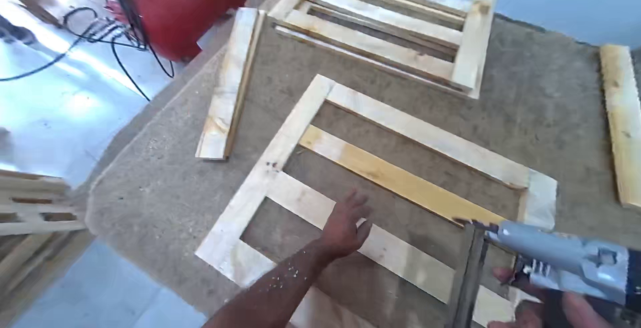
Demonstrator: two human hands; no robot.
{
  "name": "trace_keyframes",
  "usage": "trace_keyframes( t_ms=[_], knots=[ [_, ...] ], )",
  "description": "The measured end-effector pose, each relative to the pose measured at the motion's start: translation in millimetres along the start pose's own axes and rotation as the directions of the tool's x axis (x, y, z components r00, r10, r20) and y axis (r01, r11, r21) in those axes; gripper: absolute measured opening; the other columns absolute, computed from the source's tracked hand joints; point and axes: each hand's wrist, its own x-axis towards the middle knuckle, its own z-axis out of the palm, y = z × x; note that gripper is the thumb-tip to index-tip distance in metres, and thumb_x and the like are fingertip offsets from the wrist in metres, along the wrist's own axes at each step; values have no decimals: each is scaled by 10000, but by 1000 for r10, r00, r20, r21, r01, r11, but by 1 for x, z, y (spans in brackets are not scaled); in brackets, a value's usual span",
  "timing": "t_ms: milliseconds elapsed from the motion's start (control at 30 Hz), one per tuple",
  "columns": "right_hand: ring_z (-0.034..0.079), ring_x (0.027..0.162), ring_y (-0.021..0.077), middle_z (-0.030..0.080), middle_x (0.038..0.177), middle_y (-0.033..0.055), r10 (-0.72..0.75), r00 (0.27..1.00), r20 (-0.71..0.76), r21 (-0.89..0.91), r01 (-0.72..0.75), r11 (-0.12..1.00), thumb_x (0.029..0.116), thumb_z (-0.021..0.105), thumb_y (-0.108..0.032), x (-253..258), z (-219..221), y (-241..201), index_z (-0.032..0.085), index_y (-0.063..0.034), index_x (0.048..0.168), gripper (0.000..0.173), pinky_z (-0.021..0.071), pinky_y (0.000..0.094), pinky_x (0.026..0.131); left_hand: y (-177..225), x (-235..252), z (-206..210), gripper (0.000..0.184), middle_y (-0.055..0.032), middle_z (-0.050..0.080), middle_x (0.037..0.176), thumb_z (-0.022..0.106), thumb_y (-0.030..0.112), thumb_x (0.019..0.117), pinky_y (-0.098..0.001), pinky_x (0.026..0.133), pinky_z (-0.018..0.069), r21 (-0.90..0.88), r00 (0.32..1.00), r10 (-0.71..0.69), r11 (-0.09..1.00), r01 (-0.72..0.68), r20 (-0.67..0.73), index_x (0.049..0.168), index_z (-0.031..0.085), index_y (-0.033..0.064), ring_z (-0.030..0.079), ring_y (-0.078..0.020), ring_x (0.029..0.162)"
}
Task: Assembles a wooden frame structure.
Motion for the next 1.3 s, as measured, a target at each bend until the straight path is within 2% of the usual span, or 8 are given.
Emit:
trace_keyframes(
  t_ms=[33, 133, 233, 300, 400, 467, 800, 1300],
  knots=[
    [744, 804, 239, 733, 1085, 58, -39, 999, 30, 35, 38, 999, 1029, 568, -490, 13, 33, -7, 604, -147, 1342, 466, 648, 515, 828, -5, -7, -20, 280, -11, 559, 1508, 563, 260, 1012, -497, 1249, 297, -39, 1000, 12, 999, -13, -26, 1206, 739, 160, 307, -238, 1540],
    [653, 554, 167, 608, 669, 5, -17, 998, -67, 41, 20, 999, 1061, 458, -501, 78, 131, -25, 650, -111, 1224, 464, 657, 447, 644, -43, -30, -97, 312, -19, 557, 1513, 548, 220, 1022, -499, 1250, 292, 73, 999, 16, 997, -13, -42, 1277, 714, 154, 334, -249, 1529],
    [528, 474, 118, 502, 621, -6, 144, 974, -173, -14, -149, 989, 1061, 420, -558, 163, 214, -29, 652, -101, 1111, 515, 596, 373, 524, -105, -54, -180, 413, -42, 460, 1592, 549, 326, 1011, -536, 1261, 250, 352, 999, -28, 935, 34, -24, 1382, 637, 167, 273, -288, 1553],
    [531, 475, 128, 511, 635, -3, 211, 957, -198, -59, -226, 972, 1040, 476, -573, 226, 247, -18, 630, -100, 1056, 498, 595, 380, 525, -143, -73, -219, 600, -72, 349, 1660, 553, 468, 991, -582, 1256, 221, 436, 990, -139, 892, 121, 9, 1509, 510, 169, 203, -319, 1575],
    [515, 482, 142, 476, 630, -3, 245, 934, -260, -40, -264, 964, 1035, 497, -572, 301, 273, 3, 587, -103, 983, 480, 585, 395, 536, -177, -105, -227, 752, -56, 217, 1718, 409, 624, 1003, -606, 1267, 145, 493, 975, -206, 859, 139, 85, 1622, 337, 203, 123, -312, 1596],
    [515, 484, 137, 459, 626, -9, 255, 922, -292, -2, -267, 964, 1040, 478, -575, 331, 283, 6, 567, -113, 964, 477, 580, 382, 532, -183, -111, -224, 675, -1, 262, 1706, 345, 618, 1019, -568, 1269, 186, 501, 983, -178, 856, 132, 46, 1592, 402, 265, 176, -260, 1590],
    [518, 479, 152, 465, 619, -1, 285, 836, -468, -33, -339, 940, 1014, 505, -613, 350, 311, 16, 550, -128, 938, 494, 588, 416, 547, -186, -112, -224, 638, 78, 292, 1691, 314, 638, 1018, -513, 1275, 190, 449, 986, -164, 884, 131, 34, 1579, 409, 350, 173, -211, 1590],
    [524, 484, 148, 464, 614, -7, 289, 836, -467, -34, -343, 939, 1022, 516, -584, 338, 313, 32, 589, -110, 983, 481, 601, 419, 574, -188, -113, -223, 626, 64, 262, 1703, 326, 595, 1026, -503, 1274, 177, 451, 990, -136, 886, 109, 27, 1581, 409, 317, 163, -229, 1592]
  ],
)
